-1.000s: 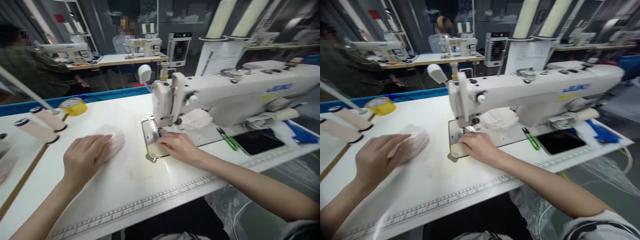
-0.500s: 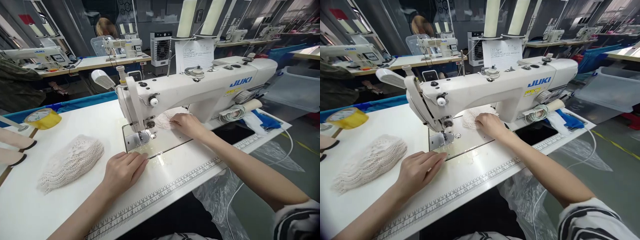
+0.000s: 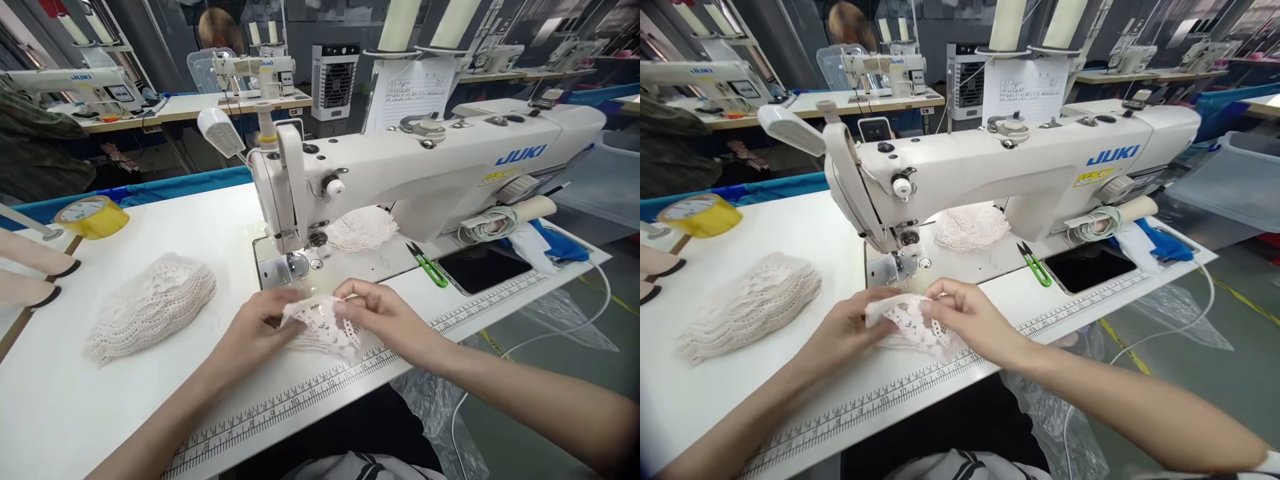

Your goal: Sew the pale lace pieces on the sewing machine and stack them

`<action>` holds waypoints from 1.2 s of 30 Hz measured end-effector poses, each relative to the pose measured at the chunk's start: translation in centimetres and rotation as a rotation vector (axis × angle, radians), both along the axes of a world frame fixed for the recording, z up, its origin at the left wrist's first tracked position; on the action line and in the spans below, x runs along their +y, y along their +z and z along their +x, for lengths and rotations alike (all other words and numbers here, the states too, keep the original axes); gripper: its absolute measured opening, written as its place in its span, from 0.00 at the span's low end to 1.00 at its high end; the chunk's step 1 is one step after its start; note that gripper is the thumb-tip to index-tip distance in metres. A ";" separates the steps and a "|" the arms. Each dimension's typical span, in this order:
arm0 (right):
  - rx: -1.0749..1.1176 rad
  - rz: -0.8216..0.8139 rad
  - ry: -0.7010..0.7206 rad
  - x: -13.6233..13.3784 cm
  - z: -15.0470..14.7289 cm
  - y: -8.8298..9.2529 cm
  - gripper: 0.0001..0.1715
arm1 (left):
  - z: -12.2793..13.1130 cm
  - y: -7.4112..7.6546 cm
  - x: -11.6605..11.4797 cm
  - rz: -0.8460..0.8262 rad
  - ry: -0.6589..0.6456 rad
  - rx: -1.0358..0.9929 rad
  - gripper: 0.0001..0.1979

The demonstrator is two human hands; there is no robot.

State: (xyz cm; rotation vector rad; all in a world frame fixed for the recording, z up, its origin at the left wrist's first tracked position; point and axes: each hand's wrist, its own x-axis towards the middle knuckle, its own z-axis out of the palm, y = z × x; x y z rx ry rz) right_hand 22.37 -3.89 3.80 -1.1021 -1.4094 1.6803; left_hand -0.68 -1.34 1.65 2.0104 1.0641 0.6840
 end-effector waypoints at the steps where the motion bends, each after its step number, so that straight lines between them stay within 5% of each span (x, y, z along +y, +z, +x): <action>1: 0.045 -0.101 0.001 -0.6 0.2 0.0 0.19 | -0.3 0.3 0.1 -0.146 -0.003 -0.087 0.13; 5: -0.049 -0.326 0.323 -1.7 1.6 0.5 0.20 | -0.7 1.1 0.3 -0.308 0.017 -0.258 0.13; 7: -0.236 -0.162 0.369 -1.3 1.9 0.9 0.20 | -0.5 1.0 0.3 -0.246 0.046 -0.168 0.13; 9: -0.369 0.115 0.217 0.0 1.5 1.2 0.16 | -0.2 0.9 0.3 -0.186 0.057 -0.065 0.14; 11: -0.333 0.220 0.146 2.1 0.5 1.2 0.14 | -0.1 0.9 0.3 -0.153 0.027 -0.018 0.12; 14: -0.198 0.095 0.430 5.6 -1.3 1.0 0.27 | -0.3 1.0 0.5 -0.164 -0.011 -0.019 0.08; 18: -0.197 -0.052 0.695 8.8 -3.0 0.6 0.20 | -1.1 1.1 0.8 -0.183 -0.025 -0.027 0.08; 22: -0.271 -0.019 0.638 9.2 -3.3 -0.1 0.12 | -1.4 1.0 0.9 -0.093 0.104 0.008 0.08; 26: -0.378 0.297 0.376 7.9 -3.0 -1.3 0.09 | -1.1 -0.1 0.8 0.122 0.247 0.198 0.07; 31: -0.327 0.520 0.294 6.5 -2.6 -2.3 0.08 | -1.0 -1.7 0.6 0.668 0.212 0.307 0.06; 36: -0.332 0.754 0.248 6.1 -2.8 -2.5 0.06 | -0.9 -1.7 0.5 0.759 0.160 0.285 0.07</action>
